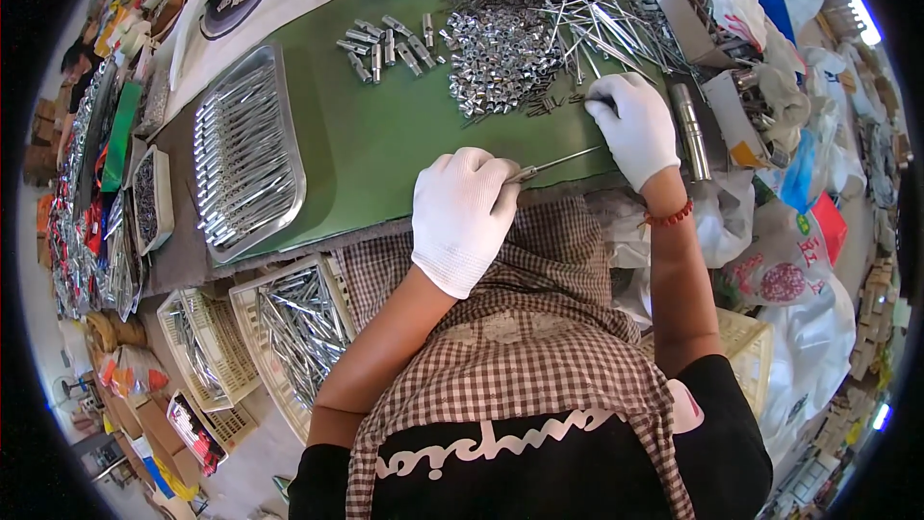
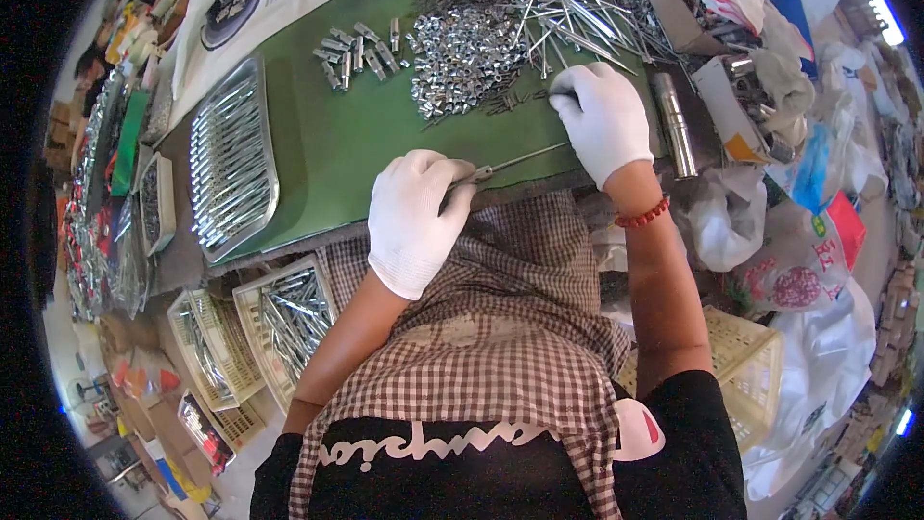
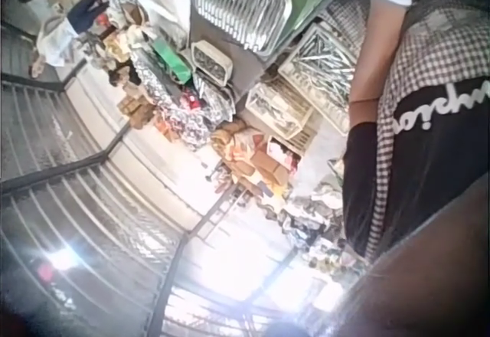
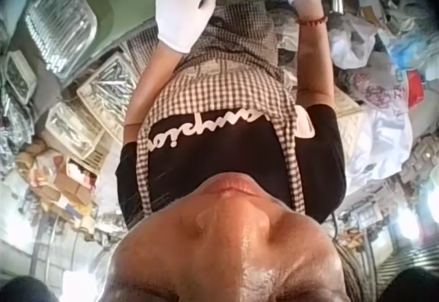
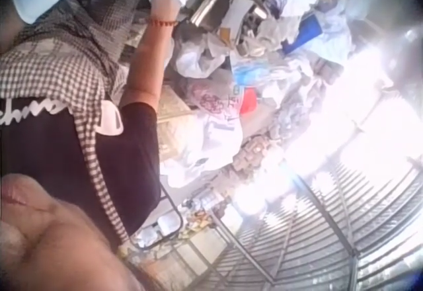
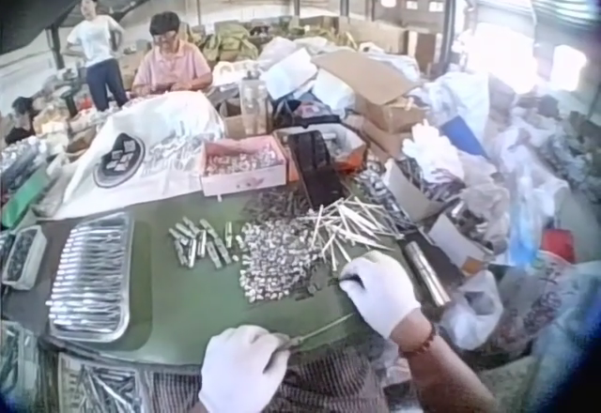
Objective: The recorder is assembling small metal hardware pins and clips by inserting components manually and using a small handheld assembly jig.
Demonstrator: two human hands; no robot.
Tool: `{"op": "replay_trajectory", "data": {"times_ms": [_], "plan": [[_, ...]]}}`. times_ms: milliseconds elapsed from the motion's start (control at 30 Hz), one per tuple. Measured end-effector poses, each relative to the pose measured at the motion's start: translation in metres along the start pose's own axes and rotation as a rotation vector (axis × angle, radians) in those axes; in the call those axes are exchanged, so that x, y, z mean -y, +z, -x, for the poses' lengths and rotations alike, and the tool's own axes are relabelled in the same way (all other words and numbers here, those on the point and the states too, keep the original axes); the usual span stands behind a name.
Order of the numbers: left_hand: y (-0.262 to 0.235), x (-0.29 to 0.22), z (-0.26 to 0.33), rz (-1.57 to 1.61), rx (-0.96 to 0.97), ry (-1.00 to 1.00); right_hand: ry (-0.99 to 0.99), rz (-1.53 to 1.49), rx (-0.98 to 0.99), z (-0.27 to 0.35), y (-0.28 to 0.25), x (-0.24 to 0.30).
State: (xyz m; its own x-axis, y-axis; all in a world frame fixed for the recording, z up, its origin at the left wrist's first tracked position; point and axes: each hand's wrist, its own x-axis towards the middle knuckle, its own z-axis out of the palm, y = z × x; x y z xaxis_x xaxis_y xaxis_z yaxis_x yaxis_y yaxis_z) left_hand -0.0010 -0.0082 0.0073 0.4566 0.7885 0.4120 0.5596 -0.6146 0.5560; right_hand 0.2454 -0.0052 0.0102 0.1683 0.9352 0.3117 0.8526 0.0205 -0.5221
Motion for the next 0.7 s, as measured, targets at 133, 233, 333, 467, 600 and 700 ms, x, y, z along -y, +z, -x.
{"op": "replay_trajectory", "data": {"times_ms": [133, 233, 333, 467, 600, 700], "plan": [[0.0, 0.0, -0.001, 0.006, 0.0, -0.007, -0.109, 0.162, 0.029, 0.003, -0.002, 0.008], [0.003, 0.002, 0.002, 0.008, -0.038, 0.022, -0.202, 0.075, 0.091, 0.022, -0.007, 0.028], [0.002, 0.002, 0.0, 0.013, -0.023, 0.04, -0.35, -0.025, 0.145, 0.032, -0.004, 0.045], [0.002, 0.004, 0.0, 0.005, -0.05, 0.057, -0.35, -0.159, 0.184, 0.033, 0.001, 0.059], [0.003, 0.003, 0.0, 0.013, -0.038, 0.052, -0.331, -0.114, 0.248, 0.027, 0.002, 0.061], [0.0, 0.001, -0.001, 0.003, 0.019, 0.015, -0.4, -0.025, 0.273, 0.024, 0.004, 0.063]]}}
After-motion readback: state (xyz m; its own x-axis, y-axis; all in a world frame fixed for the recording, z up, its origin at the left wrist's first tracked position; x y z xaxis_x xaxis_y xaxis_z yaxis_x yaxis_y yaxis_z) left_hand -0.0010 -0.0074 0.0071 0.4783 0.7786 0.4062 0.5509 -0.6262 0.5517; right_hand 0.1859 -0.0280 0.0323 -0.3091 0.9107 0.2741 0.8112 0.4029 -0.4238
